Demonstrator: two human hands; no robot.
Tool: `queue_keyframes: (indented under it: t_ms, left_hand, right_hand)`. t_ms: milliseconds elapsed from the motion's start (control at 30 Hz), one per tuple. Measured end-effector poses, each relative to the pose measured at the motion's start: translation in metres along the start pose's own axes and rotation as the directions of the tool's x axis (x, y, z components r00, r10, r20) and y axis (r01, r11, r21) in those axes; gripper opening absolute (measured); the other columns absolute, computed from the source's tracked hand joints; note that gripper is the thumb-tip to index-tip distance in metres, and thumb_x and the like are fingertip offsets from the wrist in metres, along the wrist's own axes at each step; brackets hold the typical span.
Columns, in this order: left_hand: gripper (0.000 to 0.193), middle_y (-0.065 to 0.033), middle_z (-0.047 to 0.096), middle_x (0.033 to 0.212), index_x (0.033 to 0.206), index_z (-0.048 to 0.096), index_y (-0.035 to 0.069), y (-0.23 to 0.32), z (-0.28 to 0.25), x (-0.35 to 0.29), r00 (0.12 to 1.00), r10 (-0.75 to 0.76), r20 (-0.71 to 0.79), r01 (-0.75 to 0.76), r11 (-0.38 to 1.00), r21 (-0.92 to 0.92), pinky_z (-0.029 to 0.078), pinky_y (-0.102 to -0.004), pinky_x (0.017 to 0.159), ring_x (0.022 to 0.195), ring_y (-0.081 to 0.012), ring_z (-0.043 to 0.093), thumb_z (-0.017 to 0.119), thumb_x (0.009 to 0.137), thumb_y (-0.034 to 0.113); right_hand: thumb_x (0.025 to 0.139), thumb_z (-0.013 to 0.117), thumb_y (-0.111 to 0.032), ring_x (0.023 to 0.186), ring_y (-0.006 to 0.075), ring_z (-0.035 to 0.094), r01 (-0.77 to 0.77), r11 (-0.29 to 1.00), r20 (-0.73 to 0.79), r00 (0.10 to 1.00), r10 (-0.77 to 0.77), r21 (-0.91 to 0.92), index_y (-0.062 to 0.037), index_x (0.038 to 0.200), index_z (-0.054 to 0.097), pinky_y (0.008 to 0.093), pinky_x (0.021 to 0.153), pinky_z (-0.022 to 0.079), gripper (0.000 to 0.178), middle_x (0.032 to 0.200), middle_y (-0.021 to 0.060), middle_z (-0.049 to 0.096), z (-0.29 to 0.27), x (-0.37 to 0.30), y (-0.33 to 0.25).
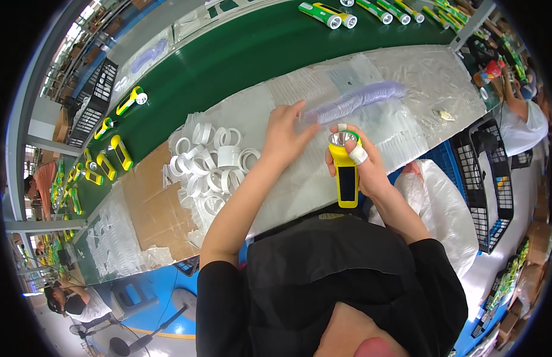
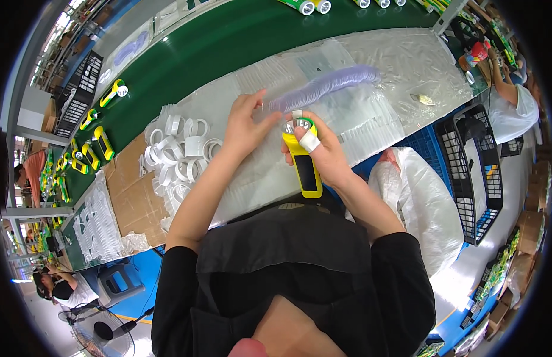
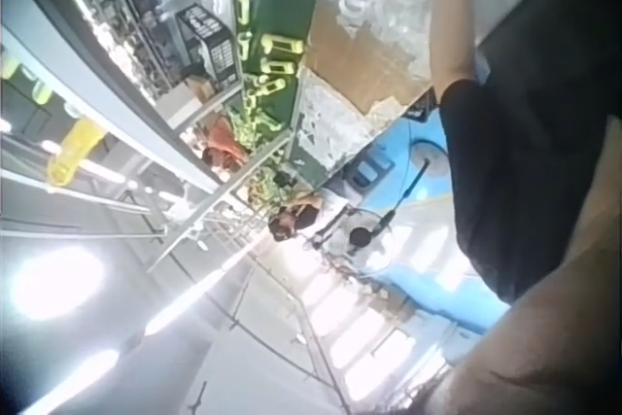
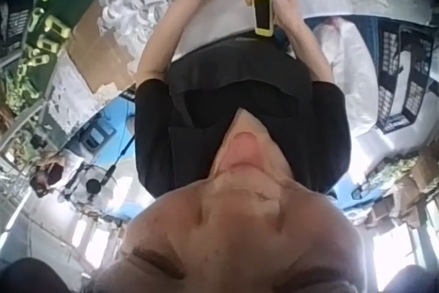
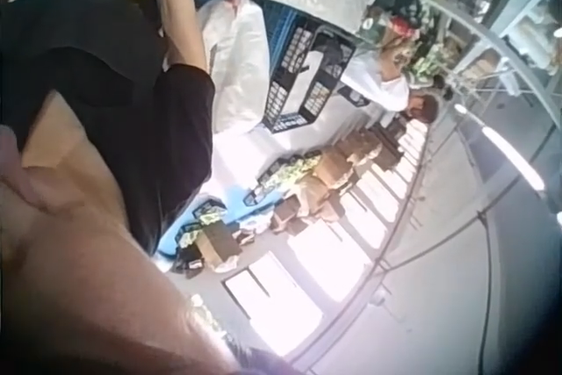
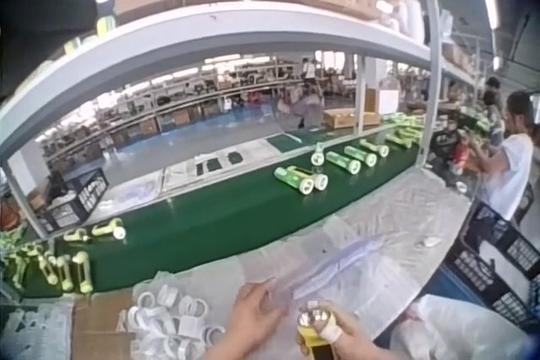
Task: Assembling flashlights by attaching white plastic rings to the bodies on a factory assembly line.
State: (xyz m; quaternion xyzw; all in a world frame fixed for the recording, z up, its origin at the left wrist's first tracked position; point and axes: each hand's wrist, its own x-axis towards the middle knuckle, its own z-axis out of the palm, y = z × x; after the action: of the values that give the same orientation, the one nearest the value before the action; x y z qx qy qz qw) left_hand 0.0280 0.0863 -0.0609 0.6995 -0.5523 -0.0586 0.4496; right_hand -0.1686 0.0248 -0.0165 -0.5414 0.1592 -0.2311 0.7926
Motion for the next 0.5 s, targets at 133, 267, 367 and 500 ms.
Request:
queue_keyframes:
  t_ms: [133, 267, 367, 500]
  left_hand:
    - [0.053, -0.0085, 0.053, 0.109, 0.128, 0.058, 0.006, 0.045, -0.040, -0.015, 0.987, -0.083, 0.134, 0.140, 0.855, -0.499, 0.043, -0.0350, 0.087, 0.101, -0.0220, 0.051, 0.075, 0.080, 0.019]
    - [0.038, -0.0109, 0.052, 0.117, 0.128, 0.059, 0.005, 0.065, -0.054, -0.034, 0.959, 0.269, 0.090, -0.231, 0.924, -0.304, 0.041, -0.0379, 0.095, 0.108, -0.0273, 0.050, 0.056, 0.092, 0.019]
    - [0.037, -0.0141, 0.054, 0.124, 0.124, 0.060, 0.002, 0.065, -0.061, -0.042, 0.924, 0.380, 0.042, -0.368, 0.914, -0.173, 0.040, -0.0407, 0.098, 0.112, -0.0316, 0.050, 0.048, 0.095, 0.020]
    - [0.038, -0.0165, 0.058, 0.124, 0.119, 0.062, -0.001, 0.057, -0.060, -0.051, 0.920, 0.391, -0.022, -0.390, 0.909, -0.146, 0.039, -0.0425, 0.099, 0.117, -0.0350, 0.050, 0.039, 0.096, 0.019]
  right_hand:
    - [0.096, 0.056, -0.045, 0.070, 0.0188, 0.060, -0.032, 0.999, 0.093, 0.995, 0.034, -0.017, -0.0025, 0.130, 0.045, 0.0299, 0.063, 0.048, 0.056, 0.086, 0.0125, 0.061, 0.004, 0.002, 0.001]
    - [0.098, 0.057, -0.033, 0.072, 0.0154, 0.060, -0.037, 0.998, 0.159, 0.987, 0.028, 0.051, -0.0026, 0.127, 0.047, 0.0286, 0.065, 0.049, 0.043, 0.089, 0.0101, 0.061, 0.028, 0.001, -0.006]
    - [0.097, 0.058, -0.032, 0.073, 0.0156, 0.061, -0.053, 0.998, 0.184, 0.982, 0.046, 0.031, -0.0025, 0.127, 0.047, 0.0284, 0.065, 0.050, 0.043, 0.091, 0.0090, 0.061, 0.041, 0.000, -0.007]
    - [0.096, 0.058, -0.040, 0.075, 0.0168, 0.062, -0.070, 0.997, 0.289, 0.954, 0.076, -0.030, -0.0027, 0.129, 0.044, 0.0295, 0.065, 0.051, 0.052, 0.095, 0.0092, 0.060, 0.039, 0.007, 0.004]
